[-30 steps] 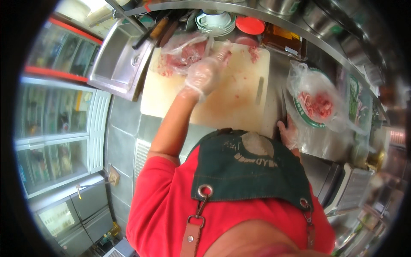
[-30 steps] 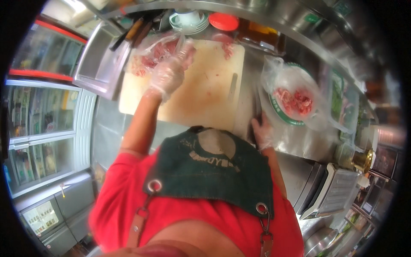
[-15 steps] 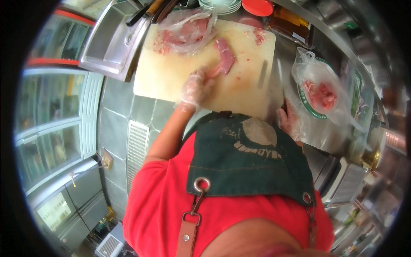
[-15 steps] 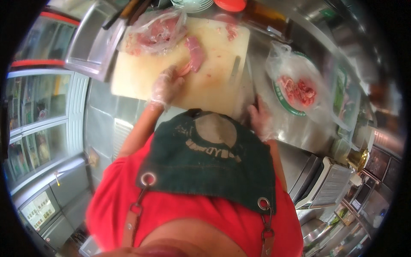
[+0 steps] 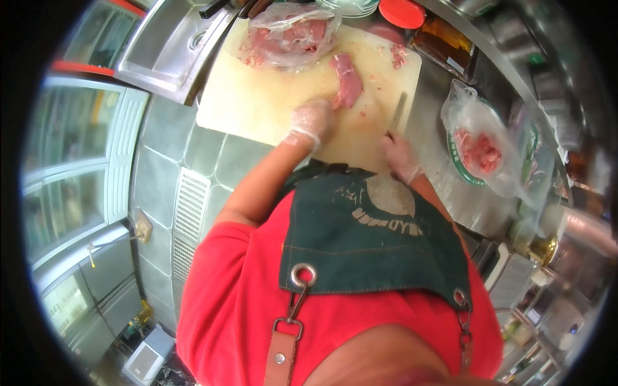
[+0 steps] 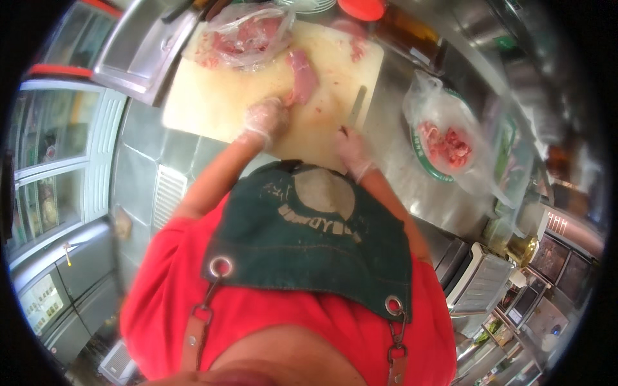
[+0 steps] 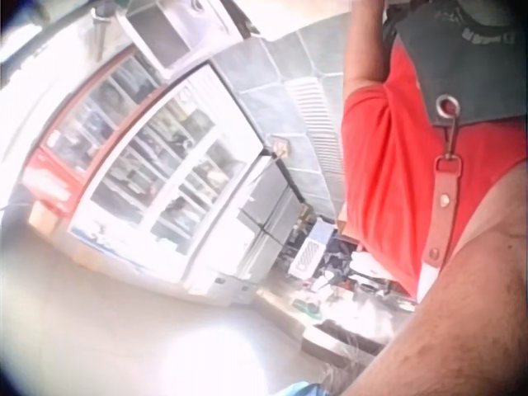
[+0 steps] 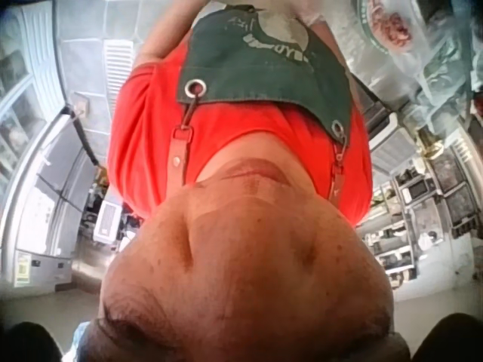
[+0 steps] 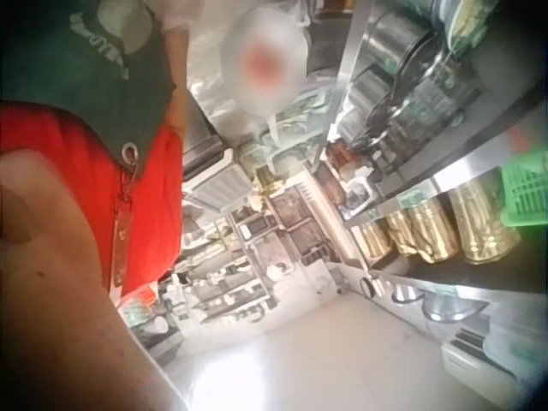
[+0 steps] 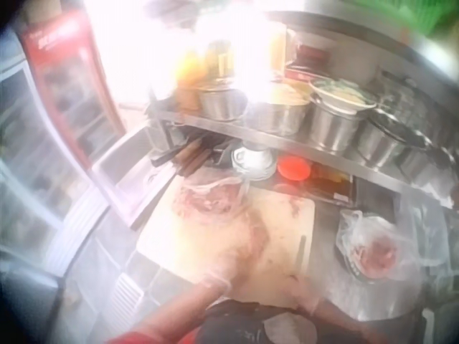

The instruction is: The person cuts raw meat into smaller pieces on a cutting board using a knife. They then place the cut meat into a plastic bag and store it in a refrigerator.

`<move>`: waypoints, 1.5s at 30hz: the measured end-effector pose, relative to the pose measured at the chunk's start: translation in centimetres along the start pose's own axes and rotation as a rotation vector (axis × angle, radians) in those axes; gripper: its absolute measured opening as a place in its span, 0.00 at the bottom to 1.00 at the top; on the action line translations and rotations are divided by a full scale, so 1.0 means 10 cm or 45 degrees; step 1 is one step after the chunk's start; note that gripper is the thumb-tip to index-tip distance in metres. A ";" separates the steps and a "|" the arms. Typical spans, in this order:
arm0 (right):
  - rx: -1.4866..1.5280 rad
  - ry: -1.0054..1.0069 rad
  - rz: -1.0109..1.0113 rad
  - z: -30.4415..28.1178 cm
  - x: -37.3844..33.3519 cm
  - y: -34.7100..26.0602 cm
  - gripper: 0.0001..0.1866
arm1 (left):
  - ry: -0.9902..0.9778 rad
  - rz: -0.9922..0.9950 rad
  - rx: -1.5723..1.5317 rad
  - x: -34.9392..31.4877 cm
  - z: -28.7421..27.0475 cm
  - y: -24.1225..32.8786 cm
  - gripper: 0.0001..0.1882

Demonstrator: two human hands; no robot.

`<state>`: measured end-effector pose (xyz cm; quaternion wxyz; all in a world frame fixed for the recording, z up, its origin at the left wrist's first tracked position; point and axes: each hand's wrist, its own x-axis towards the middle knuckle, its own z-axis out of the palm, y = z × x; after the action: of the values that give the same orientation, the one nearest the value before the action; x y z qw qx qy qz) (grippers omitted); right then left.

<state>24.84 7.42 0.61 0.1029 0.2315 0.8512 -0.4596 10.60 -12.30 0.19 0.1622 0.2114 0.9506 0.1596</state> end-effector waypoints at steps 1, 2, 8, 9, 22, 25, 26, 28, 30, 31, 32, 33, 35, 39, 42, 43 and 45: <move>0.048 0.042 0.030 -0.04 0.00 0.03 0.18 | -0.060 -0.021 -0.021 -0.05 0.02 0.04 0.18; 0.100 0.088 0.060 -0.07 -0.01 0.01 0.17 | -0.150 -0.065 -0.039 -0.10 -0.09 0.12 0.20; -0.330 -0.302 -0.289 0.07 -0.17 -0.24 0.20 | -0.112 -0.171 -0.109 -0.15 -0.12 0.16 0.21; -0.377 -0.280 -0.238 0.11 -0.17 -0.22 0.19 | -0.089 -0.138 -0.119 -0.10 -0.03 0.11 0.20; -0.562 -0.070 -0.064 0.43 0.14 -0.53 0.19 | -0.152 -0.077 -0.089 -0.18 0.07 0.15 0.19; -0.334 -0.057 -0.118 0.39 0.25 -0.42 0.19 | -0.124 -0.154 -0.089 -0.22 -0.01 0.14 0.18; -0.223 -0.060 -0.129 0.35 0.26 -0.41 0.19 | -0.125 -0.196 -0.089 -0.23 -0.04 0.14 0.18; 0.029 -0.320 0.115 0.14 0.18 -0.55 0.19 | -0.129 -0.225 -0.052 -0.23 -0.01 0.10 0.18; -0.016 -0.341 0.026 0.06 0.09 -0.51 0.18 | -0.125 -0.246 -0.043 -0.23 -0.01 0.11 0.19; -0.187 -0.232 -0.184 0.11 0.07 -0.33 0.16 | -0.120 -0.254 -0.052 -0.23 -0.02 0.13 0.19; -0.356 -0.122 -0.393 0.15 0.03 -0.25 0.16 | -0.117 -0.262 -0.059 -0.24 -0.02 0.14 0.19; -0.448 -0.121 -0.331 0.19 -0.01 -0.19 0.15 | -0.099 -0.254 -0.061 -0.25 -0.03 0.14 0.19; -0.628 -0.114 -0.205 0.25 -0.10 -0.22 0.14 | -0.064 -0.230 -0.062 -0.27 -0.03 0.15 0.19; -0.614 0.004 -0.019 0.30 -0.10 -0.46 0.16 | -0.144 -0.167 -0.037 -0.35 -0.04 0.18 0.18; -0.597 0.079 -0.144 0.32 0.11 -0.39 0.15 | -0.155 -0.125 -0.008 -0.39 -0.17 0.23 0.19; -0.554 0.075 -0.181 0.31 0.13 -0.41 0.15 | -0.142 -0.164 -0.002 -0.36 -0.13 0.19 0.19; -0.320 -0.029 -0.137 0.25 0.17 -0.44 0.14 | -0.138 -0.207 0.000 -0.33 -0.08 0.13 0.20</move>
<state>21.11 3.75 1.79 0.1159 0.1656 0.9121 -0.3566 13.60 -12.87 2.19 0.2257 0.1420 0.9544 0.1342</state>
